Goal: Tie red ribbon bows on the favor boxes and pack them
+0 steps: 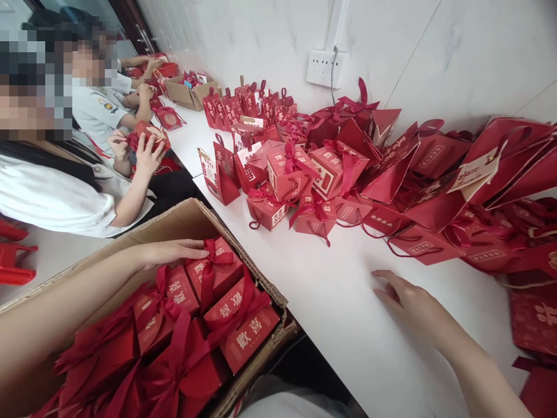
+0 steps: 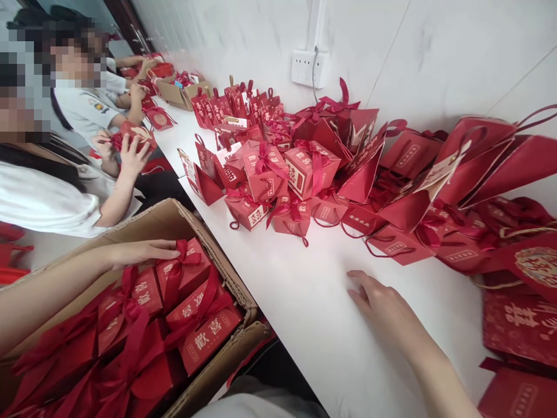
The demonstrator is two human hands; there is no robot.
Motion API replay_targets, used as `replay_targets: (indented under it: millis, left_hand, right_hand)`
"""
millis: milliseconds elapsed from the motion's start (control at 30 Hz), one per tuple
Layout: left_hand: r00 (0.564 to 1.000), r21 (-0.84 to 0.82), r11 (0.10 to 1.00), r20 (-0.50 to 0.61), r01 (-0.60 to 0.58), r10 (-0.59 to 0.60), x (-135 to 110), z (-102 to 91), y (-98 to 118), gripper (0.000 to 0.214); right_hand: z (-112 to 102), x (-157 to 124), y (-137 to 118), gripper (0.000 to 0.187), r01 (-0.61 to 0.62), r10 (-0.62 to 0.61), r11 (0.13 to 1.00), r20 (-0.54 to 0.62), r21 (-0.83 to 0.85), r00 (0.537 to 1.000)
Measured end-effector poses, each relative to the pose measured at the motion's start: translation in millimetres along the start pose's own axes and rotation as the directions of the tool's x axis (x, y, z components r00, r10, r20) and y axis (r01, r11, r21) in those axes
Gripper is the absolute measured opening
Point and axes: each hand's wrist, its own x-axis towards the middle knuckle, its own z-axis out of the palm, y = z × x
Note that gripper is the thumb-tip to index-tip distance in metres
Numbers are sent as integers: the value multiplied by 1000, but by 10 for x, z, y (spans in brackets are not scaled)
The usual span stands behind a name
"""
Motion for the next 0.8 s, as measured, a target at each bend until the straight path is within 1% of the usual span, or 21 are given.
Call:
replay_targets:
  millis: [33, 67, 133, 200, 267, 300, 367, 400, 467, 567, 600, 667, 733, 800]
  left_hand:
    - [999, 0, 1000, 41, -25, 25, -26, -4, 56, 79]
    - [997, 49, 997, 54, -61, 59, -69, 3, 119, 80]
    - [992, 249, 961, 12, -123, 124, -196, 68, 254, 87]
    - [990, 432, 893, -2, -129, 144, -337, 199, 370, 100]
    - [988, 519, 844, 11, -139, 156, -449, 347, 446, 107]
    - [986, 541, 829, 5, -141, 164, -490, 405, 469, 107]
    - [986, 566, 815, -21, -123, 163, -553, 453, 498, 101]
    - [987, 573, 812, -33, -111, 158, -582, 437, 509, 98]
    - [987, 575, 812, -39, -104, 154, -645, 342, 528, 89]
    - [985, 525, 840, -15, -138, 172, -733, 176, 546, 74]
    - [985, 511, 849, -25, -133, 170, -747, 154, 546, 75]
    - [986, 503, 857, -56, -107, 155, -739, 186, 535, 90]
    - [985, 510, 855, -80, -92, 153, -696, 296, 516, 106]
    - [976, 516, 851, -114, -99, 183, -647, 425, 501, 112]
  right_hand:
    - [-3, -5, -1, 38, -2, 2, 1000, 0, 6, 1000]
    - [-8, -11, -5, 38, -1, 1, 1000, -2, 11, 1000]
    - [-19, -20, -23, 38, 1, -1, 1000, -4, 16, 1000]
    - [-27, -25, -42, 37, 4, -4, 1000, -11, 12, 1000]
    - [-26, -28, -52, 36, 6, -6, 1000, -19, 1, 1000]
    - [-23, -30, -50, 35, 8, -9, 1000, -26, -3, 1000]
    - [-12, -34, -37, 35, 18, -19, 1000, -36, -7, 999]
    - [-6, -37, -26, 35, 26, -26, 1000, -43, -9, 999]
    - [4, -43, -6, 37, 47, -47, 999, -61, -13, 997]
    - [17, -48, 13, 37, 71, -72, 997, -83, -16, 994]
    - [21, -47, 16, 37, 75, -76, 997, -88, -19, 993]
    - [31, -44, 20, 37, 83, -86, 996, -99, -32, 991]
    - [40, -43, 23, 37, 96, -102, 994, -118, -49, 988]
    - [45, -46, 25, 37, 105, -113, 993, -132, -62, 985]
